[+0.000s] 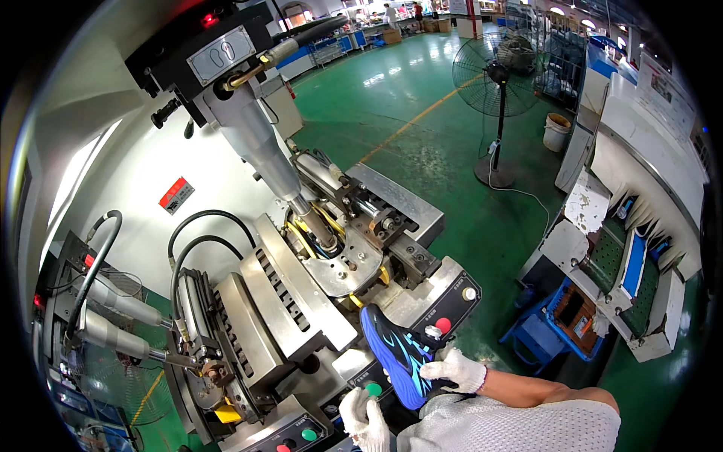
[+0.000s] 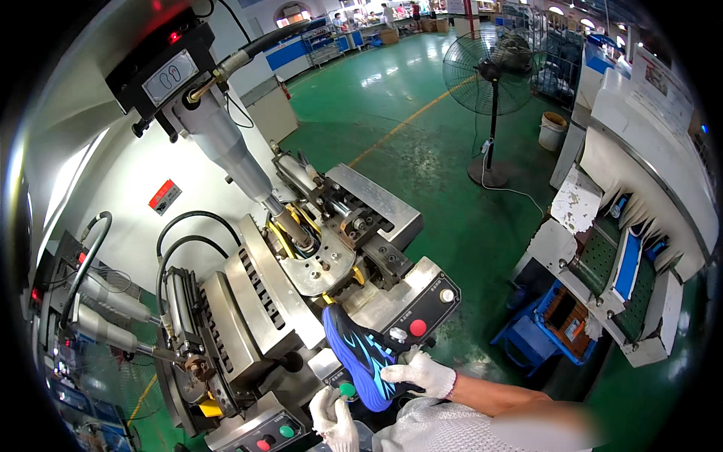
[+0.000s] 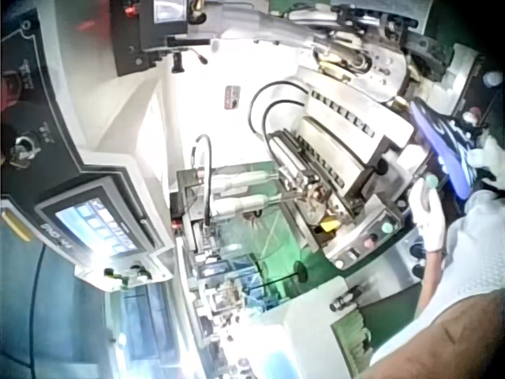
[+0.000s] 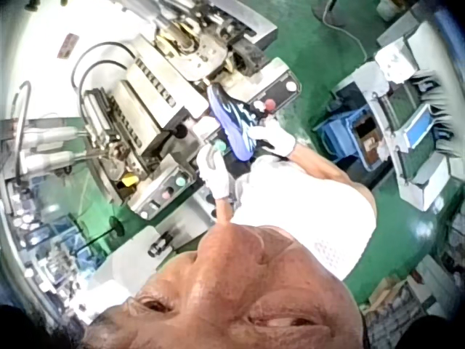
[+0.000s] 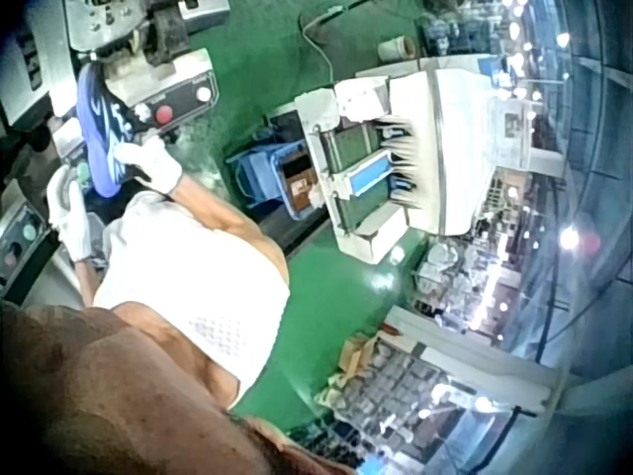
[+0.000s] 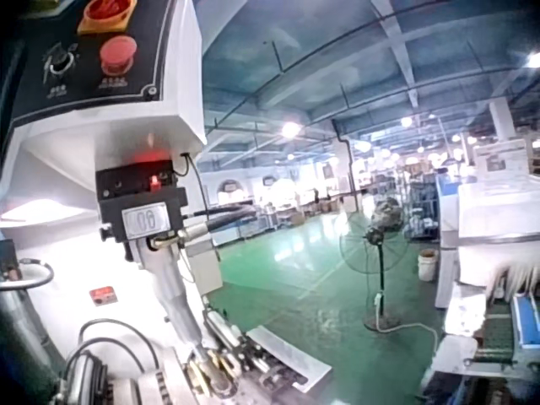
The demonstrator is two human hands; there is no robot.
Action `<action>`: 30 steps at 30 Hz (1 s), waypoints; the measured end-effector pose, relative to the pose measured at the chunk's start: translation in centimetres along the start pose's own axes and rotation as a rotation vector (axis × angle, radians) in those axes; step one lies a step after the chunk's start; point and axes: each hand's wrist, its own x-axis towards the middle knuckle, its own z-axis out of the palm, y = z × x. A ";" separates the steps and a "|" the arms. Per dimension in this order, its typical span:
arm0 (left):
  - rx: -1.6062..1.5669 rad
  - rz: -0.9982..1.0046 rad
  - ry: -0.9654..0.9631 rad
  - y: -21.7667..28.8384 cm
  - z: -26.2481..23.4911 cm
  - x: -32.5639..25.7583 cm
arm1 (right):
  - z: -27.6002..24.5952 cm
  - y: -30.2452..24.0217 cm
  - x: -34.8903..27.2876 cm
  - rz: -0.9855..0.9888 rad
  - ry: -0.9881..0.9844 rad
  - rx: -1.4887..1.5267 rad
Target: The person picks up shoes from a table and places them onto a conveyor belt that carries them through a machine, then removes shoes from the machine and organizes them on a different surface.
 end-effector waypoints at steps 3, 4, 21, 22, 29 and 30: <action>-0.049 -0.050 0.004 0.6 -0.1 0.8 | 2.0 -1.7 -0.2 0.023 0.032 0.002; -0.081 -0.072 0.019 1.0 -0.1 1.2 | 2.2 -1.7 -0.1 0.023 0.034 -0.015; 0.175 0.231 -0.042 4.1 4.9 18.0 | 0.0 -4.2 -0.4 -0.247 0.211 0.118; 0.201 0.135 -0.104 5.4 6.7 19.3 | -1.1 -4.5 -0.5 -0.244 0.212 0.111; 0.325 -0.022 -0.065 -1.5 11.5 29.8 | -4.6 -4.5 -0.9 -0.238 0.278 -0.127; 0.350 -0.094 -0.092 -1.1 12.8 30.9 | -5.7 -4.5 -1.1 -0.241 0.293 -0.228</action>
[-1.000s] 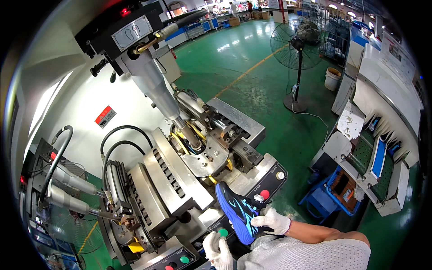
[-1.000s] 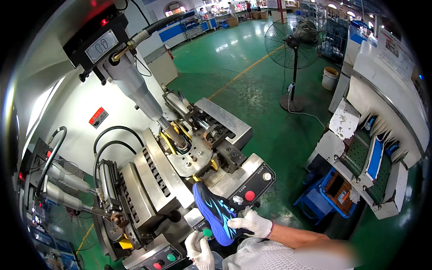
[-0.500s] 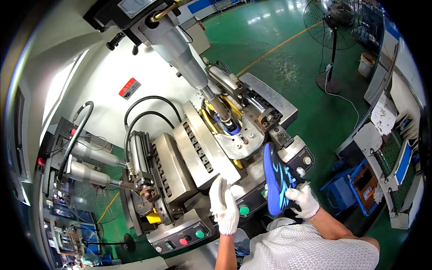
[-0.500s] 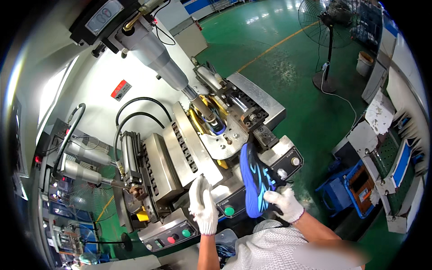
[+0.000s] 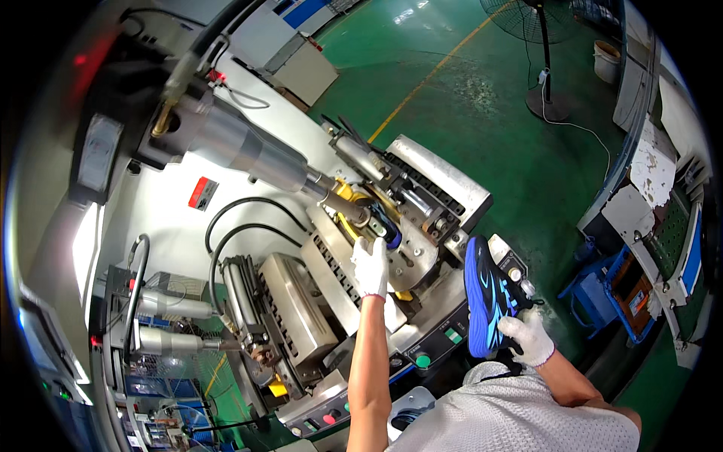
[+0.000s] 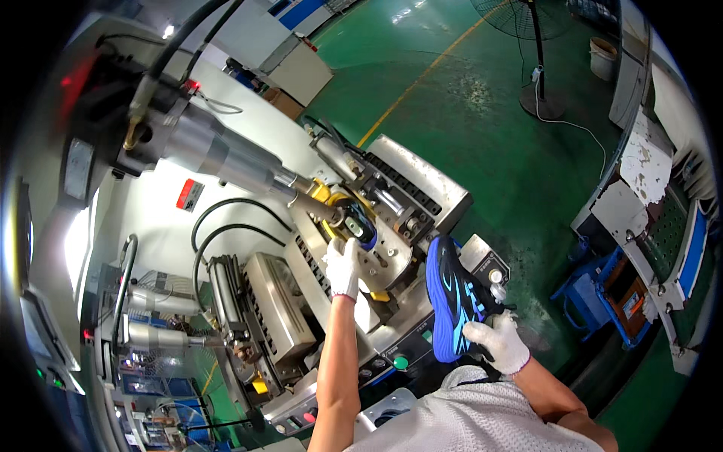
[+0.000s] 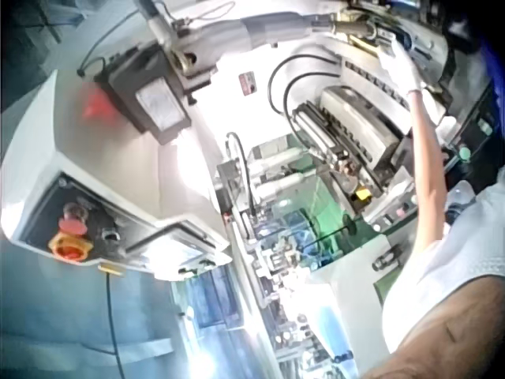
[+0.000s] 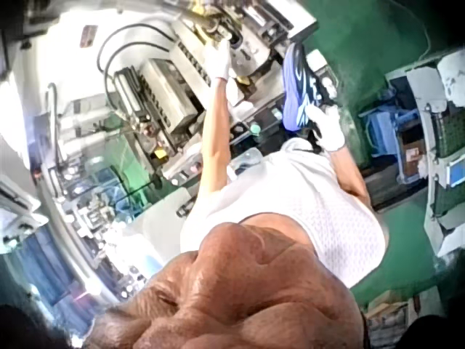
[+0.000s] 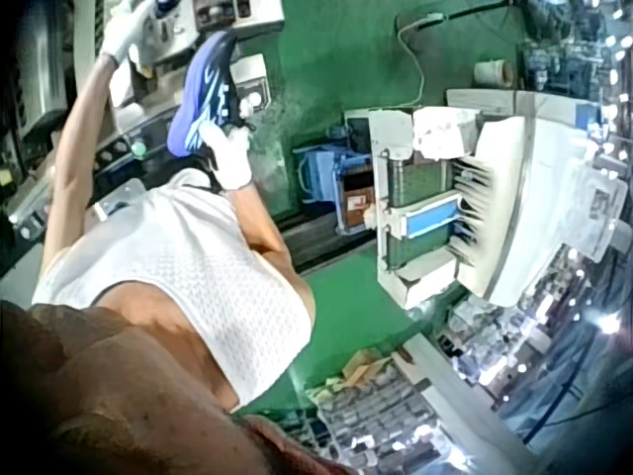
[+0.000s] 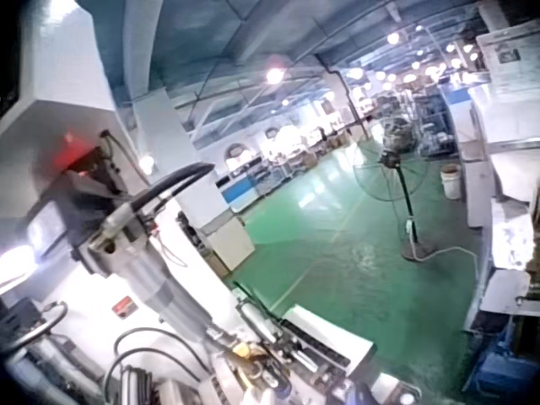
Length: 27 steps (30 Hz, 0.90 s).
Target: The person picks up shoes from a table and places them onto a conveyor belt that carries them through a machine, then removes shoes from the machine and organizes them on a different surface.
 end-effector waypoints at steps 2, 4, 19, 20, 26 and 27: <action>0.099 -0.143 0.052 0.6 1.7 2.8 | 0.9 -2.3 -0.7 0.103 0.069 0.215; -0.002 -0.149 -0.024 2.1 4.0 4.7 | -1.4 -1.0 -1.5 -0.018 0.090 -0.091; -0.063 -0.331 0.028 -1.6 -2.2 8.7 | -0.5 -3.7 -0.1 0.108 0.125 -0.482; -0.063 -0.260 -0.026 5.3 -3.0 3.8 | -0.2 -3.8 1.0 -0.063 0.209 -0.522; -0.426 -0.053 -0.028 -2.2 -12.3 -13.6 | 10.3 -6.0 14.0 0.035 -0.045 -0.092; -0.432 -0.129 -0.087 -1.9 -14.0 -16.8 | 11.2 -6.0 17.8 0.092 -0.196 -0.053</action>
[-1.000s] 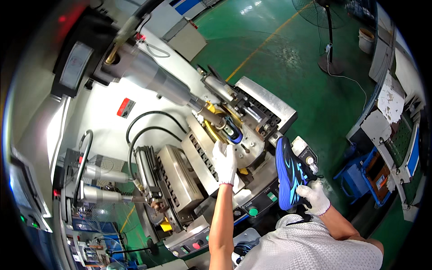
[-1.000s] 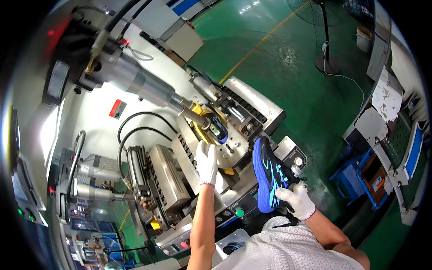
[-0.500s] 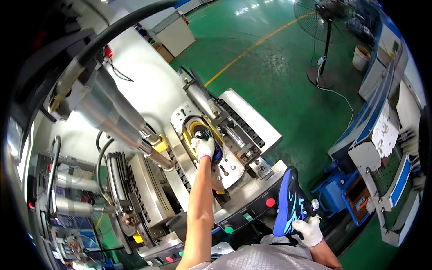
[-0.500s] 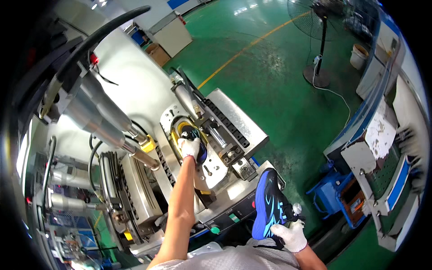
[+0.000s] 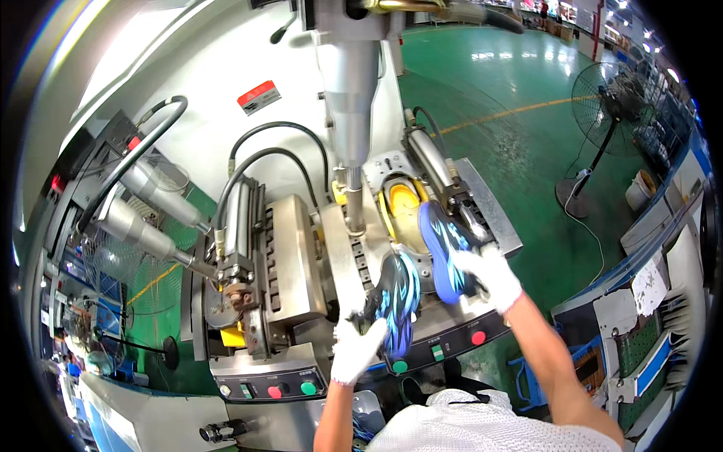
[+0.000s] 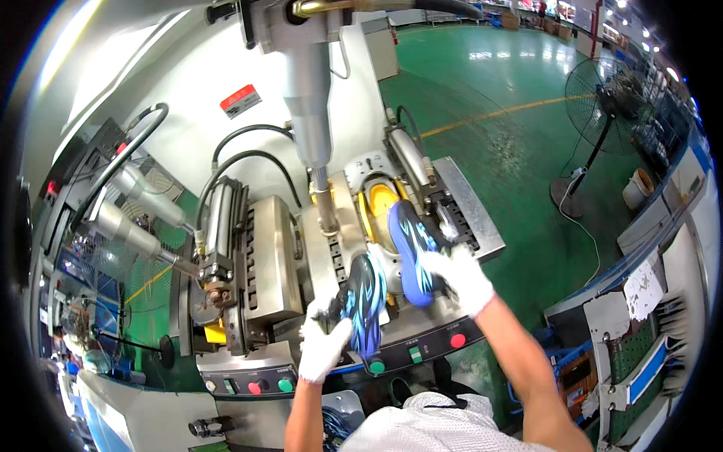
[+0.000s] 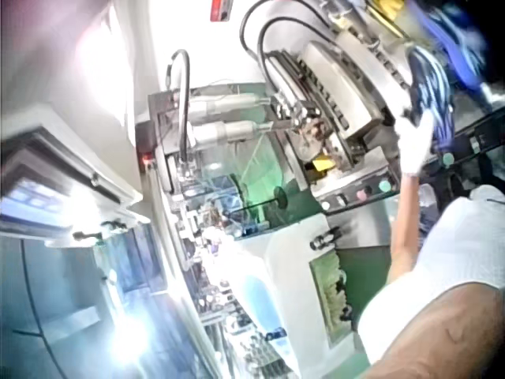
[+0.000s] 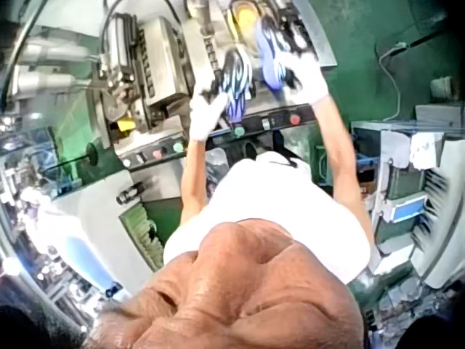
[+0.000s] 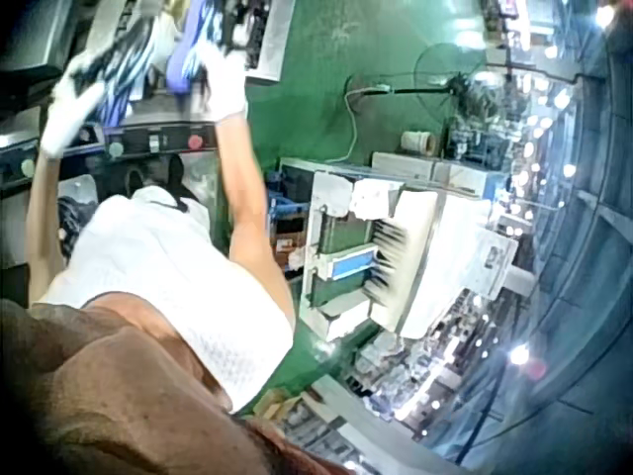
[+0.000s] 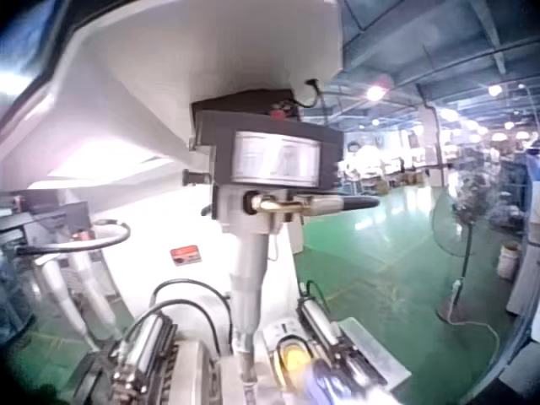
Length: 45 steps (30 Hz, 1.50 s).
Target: The person picks up shoes from a table and places them onto a conveyor belt that carries them through a machine, then removes shoes from the machine and organizes them on a different surface.
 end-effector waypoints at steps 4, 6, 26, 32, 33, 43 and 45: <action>0.209 0.076 0.060 -6.1 -3.6 -10.0 | 1.6 1.6 17.0 0.031 0.098 -0.758; -0.001 -0.116 0.100 -6.8 -3.8 -15.5 | 3.3 4.4 22.4 -0.049 0.227 -1.341; 0.028 -0.618 1.603 -35.0 -1.6 -46.7 | 8.9 10.1 8.2 -0.697 -0.171 -1.155; 0.223 -0.838 1.163 -33.0 -2.6 -37.1 | 8.1 22.1 -9.9 -0.586 -0.704 -1.491; 0.166 -0.779 1.210 -34.5 -2.1 -37.6 | 7.3 24.9 -10.7 -0.525 -0.703 -2.098; -0.160 -0.532 0.945 -37.2 -5.6 -42.7 | 12.1 30.8 -15.9 -0.249 -0.840 -1.802; -0.120 -0.478 0.535 -38.0 -13.6 -47.1 | 17.7 33.2 -20.7 0.103 -0.806 -1.734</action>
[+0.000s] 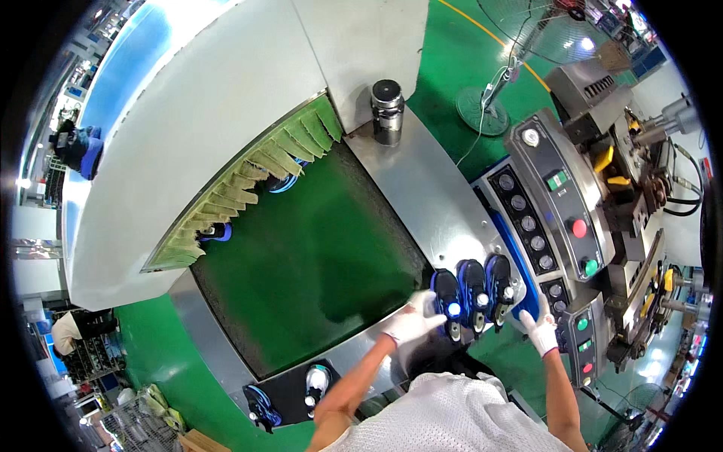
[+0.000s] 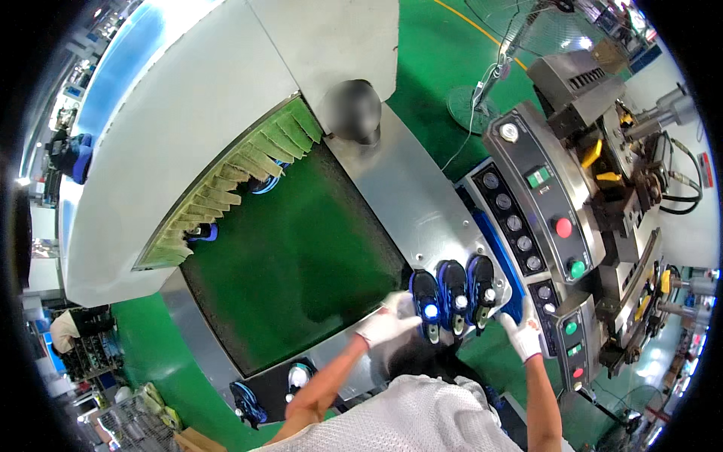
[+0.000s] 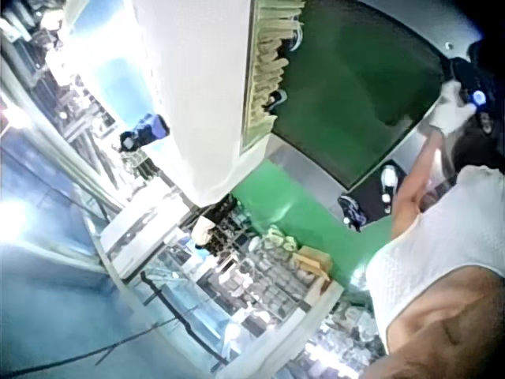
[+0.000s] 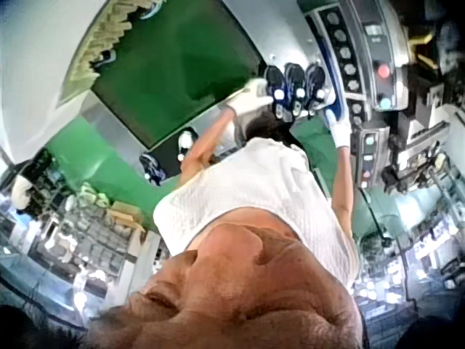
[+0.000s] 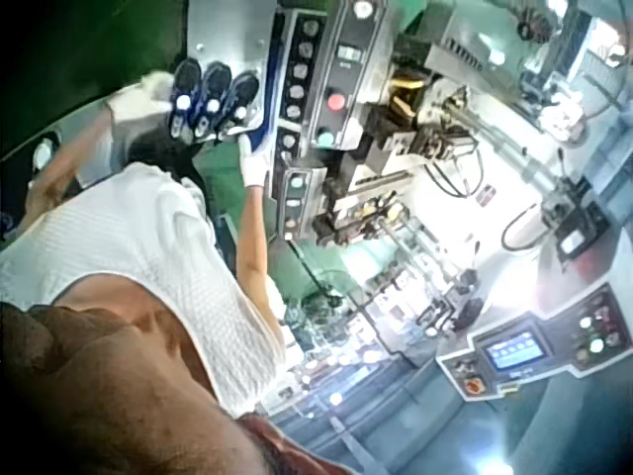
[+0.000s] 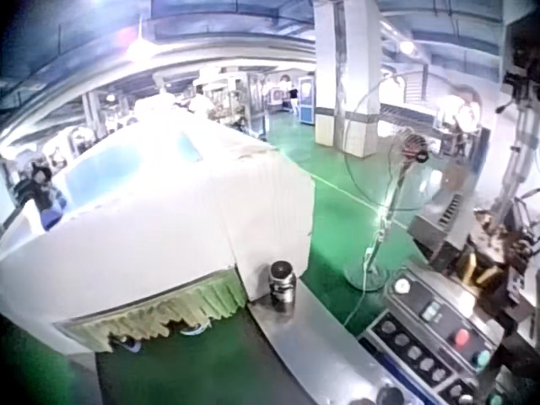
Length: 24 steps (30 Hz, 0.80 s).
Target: The person picks up shoes from a table and places them onto a conveyor belt that carries them through a machine, then removes shoes from the machine and organizes them on a different surface.
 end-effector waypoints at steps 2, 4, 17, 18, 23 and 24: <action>0.323 0.178 0.272 -1.2 -8.4 2.8 | 6.5 3.4 2.5 -0.176 0.053 0.297; 0.595 0.315 0.747 -3.4 -18.8 6.1 | 8.1 -3.2 2.1 -0.003 0.059 0.146; 0.252 0.195 0.729 -22.6 -48.3 16.6 | 9.3 -8.6 6.3 -0.050 0.160 0.068; -0.093 0.377 0.691 -23.6 -47.6 15.1 | 9.9 -8.6 7.1 -0.129 0.114 0.097; 0.420 -0.073 0.860 -7.6 -28.3 12.8 | 10.5 -6.7 5.5 -0.024 0.065 -0.015; 0.445 -0.080 0.875 -8.7 -26.7 11.0 | 10.4 -7.1 5.8 -0.044 0.019 0.044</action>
